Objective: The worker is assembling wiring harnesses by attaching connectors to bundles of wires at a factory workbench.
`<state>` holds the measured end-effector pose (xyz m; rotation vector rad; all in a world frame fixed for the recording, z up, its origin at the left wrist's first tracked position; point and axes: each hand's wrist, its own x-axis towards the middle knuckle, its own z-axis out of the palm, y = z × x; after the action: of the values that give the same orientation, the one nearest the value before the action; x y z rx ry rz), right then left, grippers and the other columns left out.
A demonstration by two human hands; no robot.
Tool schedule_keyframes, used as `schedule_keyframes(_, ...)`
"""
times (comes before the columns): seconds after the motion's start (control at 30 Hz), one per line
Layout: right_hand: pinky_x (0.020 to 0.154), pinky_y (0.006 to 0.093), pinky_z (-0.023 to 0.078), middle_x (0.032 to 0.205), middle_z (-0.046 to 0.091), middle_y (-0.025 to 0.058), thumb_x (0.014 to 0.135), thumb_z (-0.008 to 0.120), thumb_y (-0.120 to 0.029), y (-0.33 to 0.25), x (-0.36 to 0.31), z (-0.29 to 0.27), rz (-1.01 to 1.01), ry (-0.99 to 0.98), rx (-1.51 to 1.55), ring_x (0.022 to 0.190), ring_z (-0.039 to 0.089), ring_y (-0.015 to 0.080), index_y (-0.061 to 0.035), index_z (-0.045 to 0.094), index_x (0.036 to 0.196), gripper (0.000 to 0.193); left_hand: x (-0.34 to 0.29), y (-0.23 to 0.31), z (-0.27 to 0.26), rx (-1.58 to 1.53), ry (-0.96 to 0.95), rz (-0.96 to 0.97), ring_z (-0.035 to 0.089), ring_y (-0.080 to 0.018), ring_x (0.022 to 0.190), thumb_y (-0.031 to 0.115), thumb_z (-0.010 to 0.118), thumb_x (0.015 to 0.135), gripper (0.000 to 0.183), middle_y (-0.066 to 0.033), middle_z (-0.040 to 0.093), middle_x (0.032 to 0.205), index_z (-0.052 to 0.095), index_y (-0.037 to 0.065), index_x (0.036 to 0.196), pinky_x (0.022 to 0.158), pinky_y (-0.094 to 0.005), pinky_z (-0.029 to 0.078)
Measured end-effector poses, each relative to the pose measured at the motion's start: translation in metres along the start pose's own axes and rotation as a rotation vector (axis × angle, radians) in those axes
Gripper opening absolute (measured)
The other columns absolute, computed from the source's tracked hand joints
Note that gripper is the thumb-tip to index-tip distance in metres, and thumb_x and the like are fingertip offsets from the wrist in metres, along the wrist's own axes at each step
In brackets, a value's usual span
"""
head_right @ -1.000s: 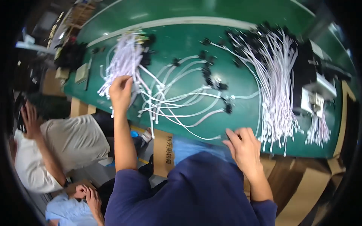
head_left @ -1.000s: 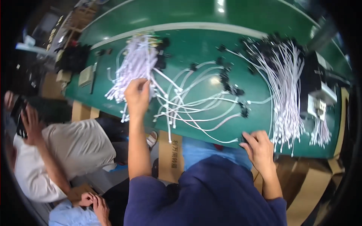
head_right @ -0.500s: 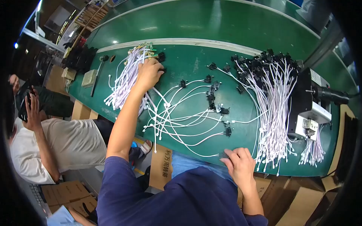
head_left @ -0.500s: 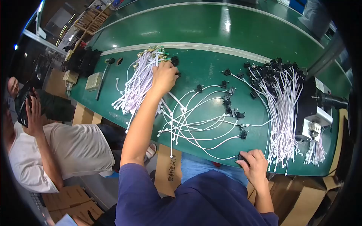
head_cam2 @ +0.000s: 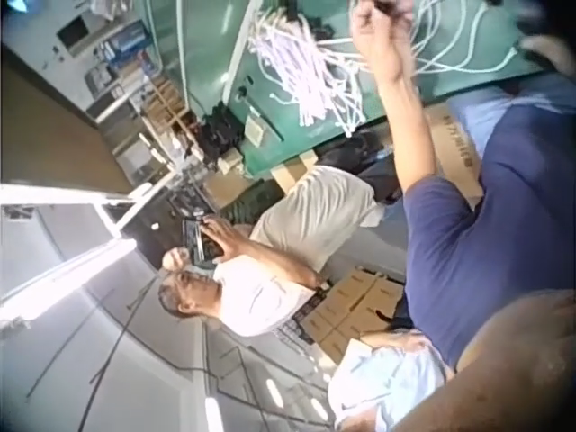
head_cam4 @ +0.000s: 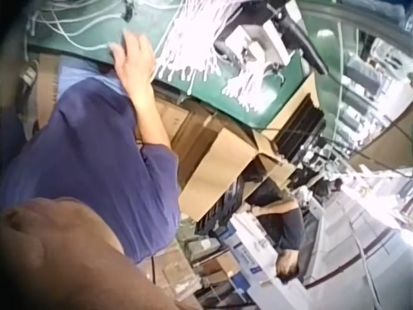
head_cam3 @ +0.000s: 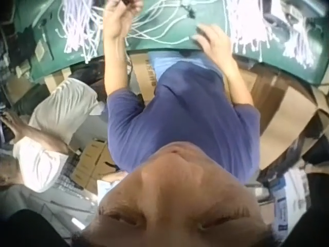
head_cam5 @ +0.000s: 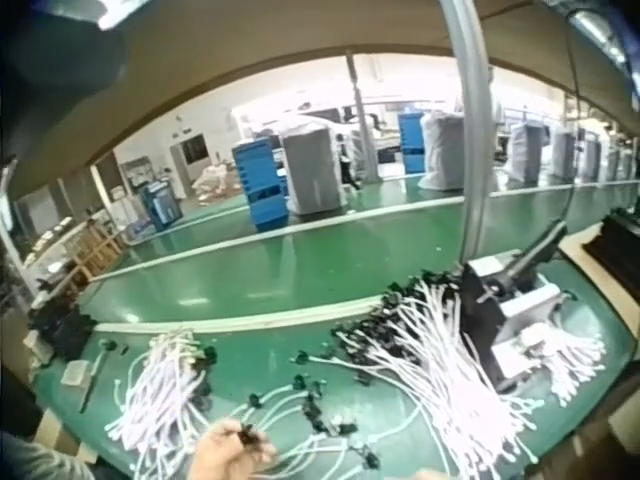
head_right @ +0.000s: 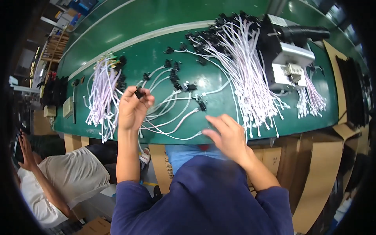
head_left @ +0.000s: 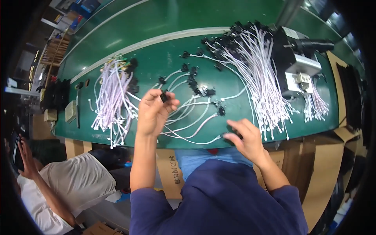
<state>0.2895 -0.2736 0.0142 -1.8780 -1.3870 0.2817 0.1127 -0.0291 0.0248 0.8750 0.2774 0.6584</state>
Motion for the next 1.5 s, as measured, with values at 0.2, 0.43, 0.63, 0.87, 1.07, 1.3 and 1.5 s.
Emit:
schedule_keyframes(0.2,0.055,0.0254,0.044,0.082,0.059,0.009,0.078,0.072,-0.003,-0.034,0.025,-0.007,-0.121,0.159,0.31,0.063,0.057,0.0158,-0.0028,0.065,0.11,0.033,-0.029,-0.048,0.045,-0.479,-0.083,-0.279,0.066,-0.0293,0.095,0.009,0.059,0.091,0.017,-0.017,0.065,0.107,0.06,0.003,0.106,0.085,-0.0413,0.053)
schedule_keyframes(0.43,0.059,0.0224,0.046,0.086,0.06,0.0056,0.085,0.065,-0.002,-0.034,0.03,-0.004,0.082,0.024,0.627,0.068,0.057,0.01,-0.0012,0.065,0.11,0.025,-0.051,-0.059,0.085,-0.403,0.001,-0.432,0.064,-0.0234,0.092,0.01,0.056,0.092,0.017,-0.0131,0.064,0.103,0.058,0.001,0.106,0.084,-0.0382,0.052)
schedule_keyframes(0.63,0.054,0.0204,0.044,0.079,0.062,0.0038,0.091,0.06,-0.006,-0.02,-0.014,-0.012,0.61,-0.319,1.073,0.064,0.056,0.0074,0.0019,0.065,0.101,0.014,-0.101,-0.075,0.098,0.478,0.131,0.035,0.06,-0.0244,0.099,0.004,0.07,0.081,0.052,-0.0167,0.061,0.112,0.048,-0.005,0.127,0.085,-0.0344,0.05)
schedule_keyframes(0.87,0.052,0.0197,0.047,0.083,0.065,0.0053,0.091,0.064,-0.018,-0.012,-0.051,0.023,0.709,-0.179,1.436,0.07,0.062,0.0092,0.0009,0.063,0.1,0.021,-0.117,-0.091,0.087,0.89,-0.077,0.177,0.066,-0.0307,0.099,-0.004,0.077,0.07,0.036,-0.0188,0.066,0.109,0.066,-0.004,0.104,0.084,-0.0349,0.053)
schedule_keyframes(1.07,0.055,0.0213,0.049,0.084,0.065,0.0052,0.089,0.067,-0.013,-0.013,-0.044,0.021,0.736,-0.189,1.499,0.071,0.061,0.0091,0.0022,0.062,0.099,0.018,-0.117,-0.099,0.085,0.676,-0.084,0.211,0.064,-0.0286,0.103,-0.006,0.072,0.077,0.052,-0.0221,0.063,0.114,0.05,-0.004,0.125,0.088,-0.0375,0.052)
schedule_keyframes(1.3,0.057,0.0295,0.046,0.076,0.065,0.0061,0.079,0.07,-0.002,0.01,-0.028,-0.001,-0.087,0.267,0.03,0.065,0.059,0.0207,-0.0033,0.066,0.101,0.022,-0.106,-0.08,0.068,0.708,0.09,0.139,0.063,-0.0316,0.103,-0.014,0.065,0.078,0.075,-0.023,0.06,0.115,0.027,0.001,0.141,0.092,-0.0399,0.05)
schedule_keyframes(1.5,0.069,0.0349,0.037,0.086,0.055,0.0038,0.074,0.072,-0.013,0.006,-0.012,0.007,-0.145,-0.022,-0.188,0.079,0.051,0.0216,-0.0061,0.068,0.095,0.022,-0.077,-0.078,0.065,0.762,-0.008,0.078,0.063,-0.0298,0.103,-0.014,0.066,0.077,0.075,-0.0215,0.06,0.113,0.03,0.0,0.141,0.091,-0.0374,0.051)
